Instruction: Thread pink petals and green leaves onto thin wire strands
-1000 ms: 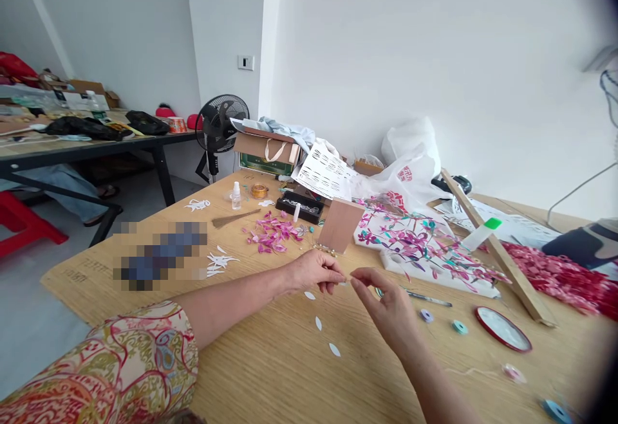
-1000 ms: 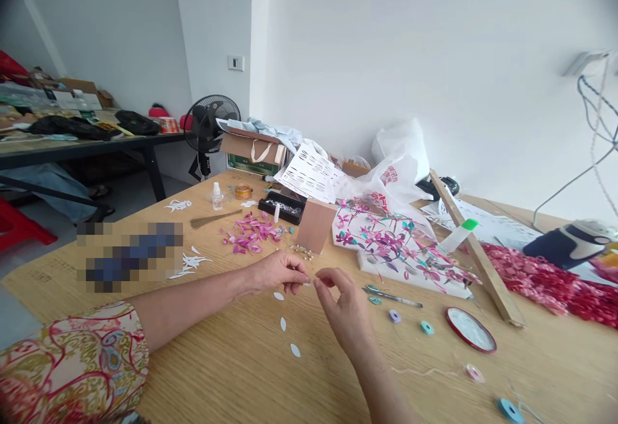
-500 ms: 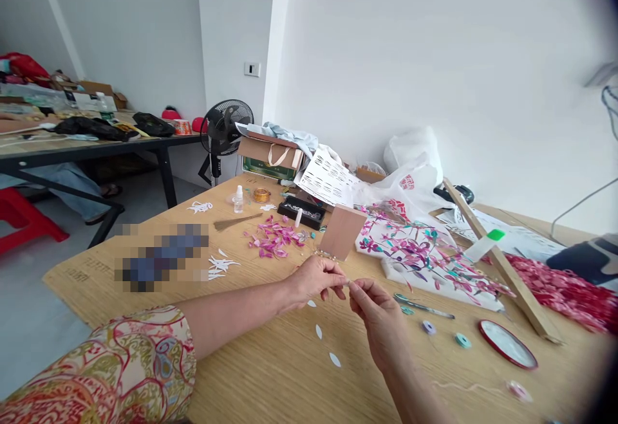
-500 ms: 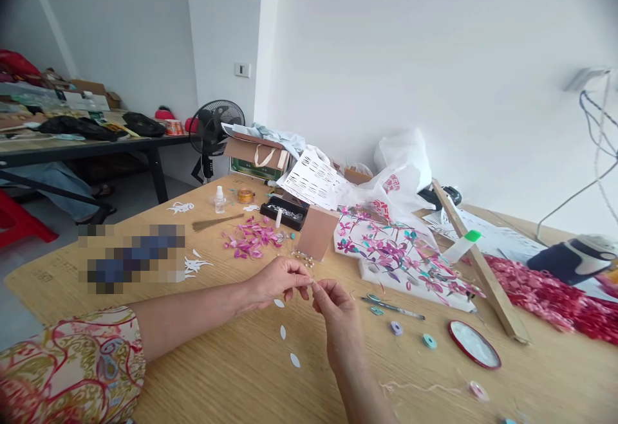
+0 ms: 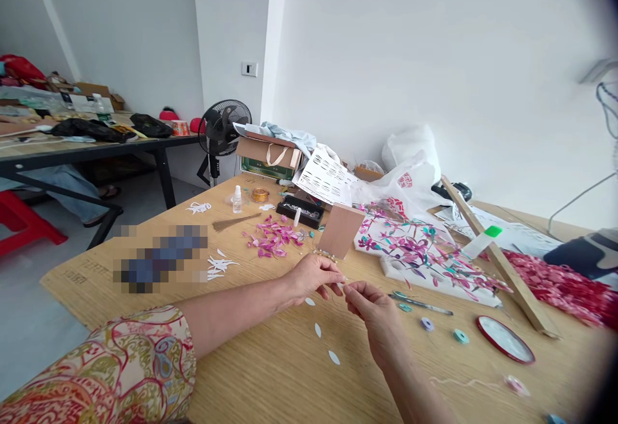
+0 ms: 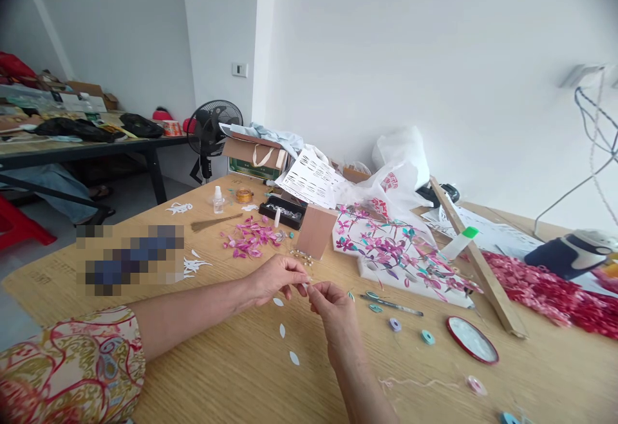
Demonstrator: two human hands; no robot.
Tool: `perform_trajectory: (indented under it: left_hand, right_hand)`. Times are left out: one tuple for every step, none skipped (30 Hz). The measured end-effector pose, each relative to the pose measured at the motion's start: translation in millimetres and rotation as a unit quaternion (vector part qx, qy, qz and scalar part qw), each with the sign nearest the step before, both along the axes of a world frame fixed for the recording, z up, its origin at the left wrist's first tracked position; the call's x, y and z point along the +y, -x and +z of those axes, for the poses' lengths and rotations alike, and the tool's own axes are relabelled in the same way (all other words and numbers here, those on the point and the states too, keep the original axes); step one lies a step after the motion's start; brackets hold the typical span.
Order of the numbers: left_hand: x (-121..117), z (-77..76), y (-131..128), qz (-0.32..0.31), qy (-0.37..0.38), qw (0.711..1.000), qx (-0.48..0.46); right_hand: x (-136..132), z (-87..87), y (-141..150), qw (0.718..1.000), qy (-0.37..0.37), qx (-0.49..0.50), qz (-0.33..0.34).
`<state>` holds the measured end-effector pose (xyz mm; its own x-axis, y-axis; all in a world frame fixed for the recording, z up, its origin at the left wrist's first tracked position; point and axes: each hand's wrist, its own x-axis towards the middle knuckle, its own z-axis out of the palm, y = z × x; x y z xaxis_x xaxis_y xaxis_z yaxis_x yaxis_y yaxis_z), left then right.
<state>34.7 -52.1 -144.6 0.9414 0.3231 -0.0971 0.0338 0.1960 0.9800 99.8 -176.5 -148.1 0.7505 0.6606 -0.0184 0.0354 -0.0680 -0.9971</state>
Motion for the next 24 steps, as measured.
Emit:
perform_trajectory:
  left_hand:
    - [0.4, -0.9, -0.3, -0.001, -0.003, 1.0, 0.0]
    - [0.6, -1.7, -0.5, -0.001, -0.007, 1.0, -0.001]
    - [0.6, -2.4, -0.8, -0.002, -0.012, 1.0, -0.001]
    - [0.6, -2.7, -1.0, -0.002, -0.016, 1.0, 0.0]
    - [0.5, -2.9, -1.3, -0.002, -0.022, 1.0, 0.0]
    - [0.5, -2.7, -1.5, -0.001, -0.029, 1.0, 0.0]
    - [0.7, -2.3, -1.7, -0.001, -0.038, 0.999, -0.001]
    - [1.1, -1.7, -1.8, 0.0, -0.047, 0.999, -0.003]
    - [1.8, -1.0, -1.9, 0.001, -0.055, 0.998, -0.005]
    - [2.7, -0.1, -1.9, 0.002, -0.063, 0.998, -0.006]
    - [3.9, 0.8, -1.9, 0.003, -0.071, 0.997, -0.007]
    - [5.3, 1.7, -1.8, 0.004, -0.078, 0.997, -0.008]
    - [6.6, 2.5, -1.7, 0.004, -0.084, 0.996, -0.008]
    - [7.9, 3.1, -1.5, 0.003, -0.089, 0.996, -0.008]
    - [8.8, 3.5, -1.4, -0.001, -0.093, 0.996, -0.006]
    - [9.4, 3.7, -1.3, -0.006, -0.095, 0.995, -0.006]
    - [9.7, 3.6, -1.3, -0.011, -0.096, 0.995, -0.005]
    - [9.5, 3.3, -1.3, -0.018, -0.096, 0.995, -0.004]
    - [9.0, 2.8, -1.4, -0.025, -0.095, 0.995, -0.005]
    - [8.3, 2.2, -1.5, -0.031, -0.095, 0.995, -0.007]
    - [7.5, 1.6, -1.6, -0.036, -0.095, 0.995, -0.009]
    - [6.6, 1.1, -1.6, -0.038, -0.097, 0.995, -0.011]
    - [5.9, 0.8, -1.5, -0.04, -0.099, 0.994, -0.012]
    - [5.2, 0.8, -1.2, -0.041, -0.101, 0.994, -0.011]
  right_hand:
    - [0.0, -0.8, -0.3, 1.0, 0.0, 0.003, 0.002]
    - [-0.1, -1.6, -0.3, 1.0, 0.001, 0.006, 0.005]
    - [-0.1, -2.3, 0.0, 1.0, 0.001, 0.009, 0.008]
    - [0.0, -2.7, 0.7, 1.0, 0.002, 0.012, 0.01]
    - [0.1, -2.8, 1.6, 1.0, 0.003, 0.015, 0.012]
    - [0.2, -2.4, 2.4, 1.0, 0.004, 0.018, 0.014]
    - [0.1, -1.5, 2.9, 1.0, 0.006, 0.022, 0.017]
    - [-0.3, -0.1, 2.7, 0.999, 0.009, 0.025, 0.02]
    - [-1.2, 1.7, 1.4, 0.999, 0.014, 0.029, 0.023]
    - [-2.6, 3.8, -1.0, 0.999, 0.019, 0.032, 0.023]
    - [-4.7, 6.0, -4.6, 0.999, 0.024, 0.034, 0.018]
    - [-7.2, 8.2, -9.3, 0.999, 0.026, 0.033, 0.007]
    - [-10.1, 10.2, -14.6, 0.999, 0.026, 0.033, -0.01]
    - [-13.1, 11.8, -20.1, 0.999, 0.023, 0.023, -0.034]
    - [-15.8, 12.8, -25.2, 0.998, 0.02, -0.004, -0.062]
    - [-18.0, 13.3, -29.3, 0.995, 0.018, -0.049, -0.085]
    - [-19.5, 13.1, -32.1, 0.989, 0.019, -0.109, -0.098]
    - [-20.1, 12.4, -33.3, 0.979, 0.021, -0.178, -0.099]
    - [-20.0, 11.3, -33.2, 0.965, 0.026, -0.247, -0.087]
    - [-19.2, 9.9, -31.8, 0.95, 0.032, -0.304, -0.065]
    - [-18.0, 8.4, -29.6, 0.938, 0.037, -0.343, -0.038]
    - [-16.5, 7.1, -27.0, 0.929, 0.043, -0.368, -0.016]
    - [-15.2, 5.9, -24.6, 0.923, 0.049, -0.383, 0.0]
    - [-14.0, 4.9, -22.5, 0.919, 0.054, -0.389, 0.01]
